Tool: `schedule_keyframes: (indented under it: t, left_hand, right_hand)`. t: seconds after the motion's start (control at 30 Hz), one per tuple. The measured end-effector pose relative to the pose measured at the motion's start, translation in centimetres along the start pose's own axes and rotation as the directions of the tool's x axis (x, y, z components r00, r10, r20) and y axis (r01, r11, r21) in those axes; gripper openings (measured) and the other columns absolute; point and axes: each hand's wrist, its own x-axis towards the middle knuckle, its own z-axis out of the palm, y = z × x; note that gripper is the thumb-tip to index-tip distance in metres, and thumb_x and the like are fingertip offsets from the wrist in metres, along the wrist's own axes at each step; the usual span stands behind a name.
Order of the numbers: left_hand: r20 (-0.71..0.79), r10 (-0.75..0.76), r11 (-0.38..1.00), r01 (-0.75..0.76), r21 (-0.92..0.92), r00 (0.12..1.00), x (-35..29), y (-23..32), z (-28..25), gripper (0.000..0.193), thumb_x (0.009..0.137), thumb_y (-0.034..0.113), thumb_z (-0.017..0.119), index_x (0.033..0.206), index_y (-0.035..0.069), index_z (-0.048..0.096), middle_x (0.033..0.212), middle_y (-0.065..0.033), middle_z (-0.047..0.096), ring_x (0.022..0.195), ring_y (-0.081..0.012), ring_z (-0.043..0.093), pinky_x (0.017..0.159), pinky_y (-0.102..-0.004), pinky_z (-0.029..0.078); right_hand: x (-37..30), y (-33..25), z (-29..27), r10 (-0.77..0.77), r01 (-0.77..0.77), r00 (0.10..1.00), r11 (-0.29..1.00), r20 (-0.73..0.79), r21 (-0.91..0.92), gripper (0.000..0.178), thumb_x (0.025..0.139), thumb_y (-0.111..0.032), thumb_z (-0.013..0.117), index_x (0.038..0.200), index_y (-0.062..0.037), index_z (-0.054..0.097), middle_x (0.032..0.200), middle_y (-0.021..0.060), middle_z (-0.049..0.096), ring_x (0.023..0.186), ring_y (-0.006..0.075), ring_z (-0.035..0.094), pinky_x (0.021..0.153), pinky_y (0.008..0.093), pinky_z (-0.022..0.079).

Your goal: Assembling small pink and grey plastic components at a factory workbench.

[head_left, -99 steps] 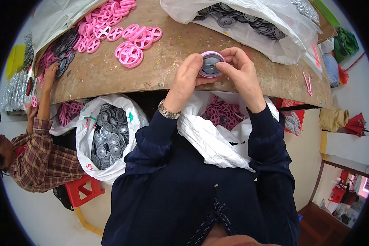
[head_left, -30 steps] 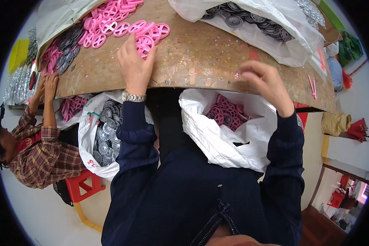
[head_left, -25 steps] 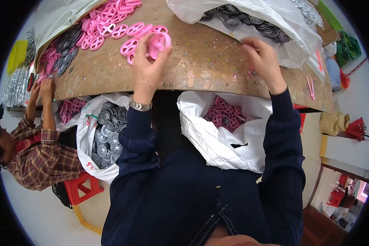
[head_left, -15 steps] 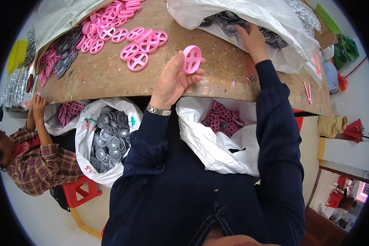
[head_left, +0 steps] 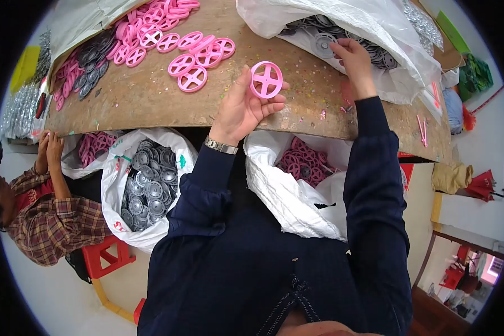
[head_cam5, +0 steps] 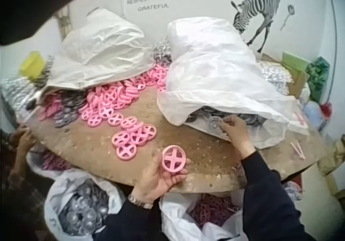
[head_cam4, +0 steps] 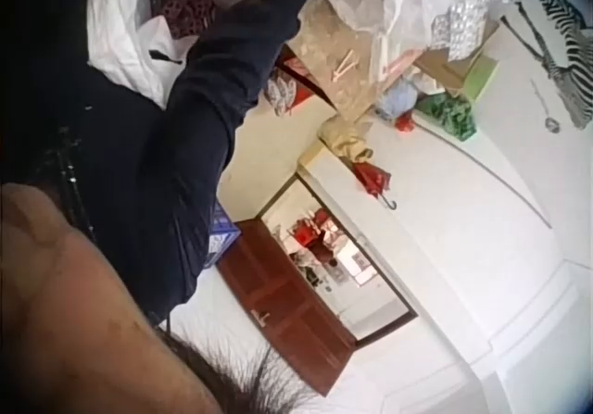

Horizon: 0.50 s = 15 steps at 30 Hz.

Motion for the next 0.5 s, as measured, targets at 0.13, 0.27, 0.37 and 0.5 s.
schedule_keyframes:
  t: [0.13,0.27,0.37,0.5]
  left_hand:
    - [-0.012,-0.005,0.999,0.005,0.034,1.000,-0.1,0.2,0.3,0.063,0.102,0.054,0.040,0.134,0.000,0.048,0.120,-0.0248,0.063,0.095,-0.0256,0.070,0.084,-0.0372,0.059]
    - [-0.026,-0.020,0.999,0.021,0.047,0.999,-0.3,-0.1,1.0,0.062,0.103,0.054,0.039,0.133,0.001,0.049,0.119,-0.0244,0.064,0.096,-0.0260,0.070,0.084,-0.0374,0.060]
    - [0.007,-0.049,0.999,0.049,0.018,0.999,-0.3,-0.6,2.0,0.063,0.103,0.055,0.038,0.133,0.001,0.049,0.119,-0.0236,0.064,0.097,-0.0272,0.070,0.084,-0.0384,0.060]
    - [0.008,-0.077,0.997,0.077,0.008,0.997,-0.5,-1.0,2.4,0.063,0.103,0.055,0.037,0.134,0.001,0.049,0.120,-0.0223,0.064,0.097,-0.0286,0.069,0.085,-0.0396,0.060]
  right_hand:
    - [-5.6,-5.6,0.0,0.118,-0.191,0.967,0.922,0.224,0.336,0.017,0.090,-0.016,0.070,0.101,-0.0033,0.066,0.084,-0.0002,0.066,0.075,0.0063,0.060,0.067,0.0206,0.045]
    - [-9.6,-7.5,0.6,0.057,-0.208,0.933,0.891,0.355,0.404,0.013,0.093,-0.015,0.067,0.101,-0.0058,0.064,0.087,-0.0032,0.063,0.078,0.0043,0.058,0.068,0.0190,0.043]
    - [-11.5,-8.1,0.8,0.004,-0.122,0.959,0.907,0.283,0.404,0.011,0.092,-0.009,0.066,0.100,-0.0030,0.064,0.090,-0.0013,0.065,0.082,0.0053,0.059,0.074,0.0201,0.045]
    - [-13.1,-8.4,1.1,-0.231,0.203,0.968,0.951,0.102,0.232,0.006,0.090,-0.001,0.066,0.096,-0.0013,0.065,0.093,0.0028,0.068,0.086,0.0090,0.061,0.076,0.0223,0.047]
